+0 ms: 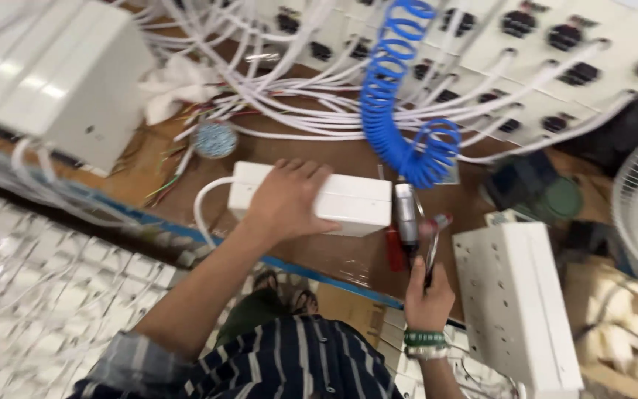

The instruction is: The person picks small screws from a bowl and drives them into a white electrical enclosure using a pneumatic screwdriver, then places the finished enclosure onto a rack with similar units and picks up the next enclosure to continue assembly.

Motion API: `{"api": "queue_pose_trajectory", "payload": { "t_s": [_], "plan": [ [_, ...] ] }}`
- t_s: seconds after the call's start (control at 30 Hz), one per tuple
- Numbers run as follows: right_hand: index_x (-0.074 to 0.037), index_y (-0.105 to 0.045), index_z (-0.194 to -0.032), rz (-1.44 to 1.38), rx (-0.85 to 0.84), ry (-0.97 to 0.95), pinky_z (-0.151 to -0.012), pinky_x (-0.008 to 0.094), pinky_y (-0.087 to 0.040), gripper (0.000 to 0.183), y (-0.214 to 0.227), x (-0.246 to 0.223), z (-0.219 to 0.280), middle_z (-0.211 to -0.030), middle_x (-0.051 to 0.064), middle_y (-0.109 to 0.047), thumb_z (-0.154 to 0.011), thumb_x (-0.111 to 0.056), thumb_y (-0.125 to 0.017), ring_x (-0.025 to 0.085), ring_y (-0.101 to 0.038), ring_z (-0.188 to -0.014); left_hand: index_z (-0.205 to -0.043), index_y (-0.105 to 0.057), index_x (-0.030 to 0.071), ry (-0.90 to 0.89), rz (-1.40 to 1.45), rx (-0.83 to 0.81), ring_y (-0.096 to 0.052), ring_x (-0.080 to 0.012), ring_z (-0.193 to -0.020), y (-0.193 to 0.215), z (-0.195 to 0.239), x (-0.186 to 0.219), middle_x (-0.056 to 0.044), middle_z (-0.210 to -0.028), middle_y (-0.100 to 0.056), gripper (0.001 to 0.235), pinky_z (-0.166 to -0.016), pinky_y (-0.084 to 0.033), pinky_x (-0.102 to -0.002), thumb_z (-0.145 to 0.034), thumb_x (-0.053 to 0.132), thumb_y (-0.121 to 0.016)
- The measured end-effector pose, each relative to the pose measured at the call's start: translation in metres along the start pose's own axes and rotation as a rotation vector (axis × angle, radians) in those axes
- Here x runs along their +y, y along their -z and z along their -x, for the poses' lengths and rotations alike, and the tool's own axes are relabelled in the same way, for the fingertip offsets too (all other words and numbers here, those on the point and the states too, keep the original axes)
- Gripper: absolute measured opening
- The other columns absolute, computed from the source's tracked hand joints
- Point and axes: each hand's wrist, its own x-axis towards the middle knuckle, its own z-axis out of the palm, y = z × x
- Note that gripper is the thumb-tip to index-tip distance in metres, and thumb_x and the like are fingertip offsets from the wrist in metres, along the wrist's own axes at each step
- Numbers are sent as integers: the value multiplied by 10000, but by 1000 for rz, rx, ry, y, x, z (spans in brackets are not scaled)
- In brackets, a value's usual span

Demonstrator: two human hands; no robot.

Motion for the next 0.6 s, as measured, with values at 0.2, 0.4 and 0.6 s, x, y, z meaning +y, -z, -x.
{"api": "queue_pose_trajectory", "payload": {
  "t_s": [0.2,0.4,0.6],
  "plan": [
    [1,-512,-1386,450,-15,65,-768,562,-545,510,-9,62,-38,-1227,351,-575,-902,-112,-625,510,-626,-934,-1250,-610,-2,60,3,-68,-621,-404,-1088,1,-2,-5,-210,-1146,-670,951,-992,-444,-538,-565,594,-889],
    [-83,-527,-1406,525,-52,80,-941,530,-521,561,-44,21,-86,-1257,303,-571,-885,-189,-706,491,-595,-1121,-1295,-595,9,32,54,-200,-624,-368,-1163,3,4,-9,-178,-1176,-666,876,-1071,-447,-497,-662,561,-843],
    [-27,-528,-1452,-222,-142,-178,-1013,448,-515,555,-111,89,-106,-1300,209,-645,-995,-321,-640,364,-632,-1175,-1264,-622,47,-84,285,285,-627,-345,-1184,27,33,-50,-162,-1247,-665,761,-1031,-456,-485,-697,509,-833]
  ]
}}
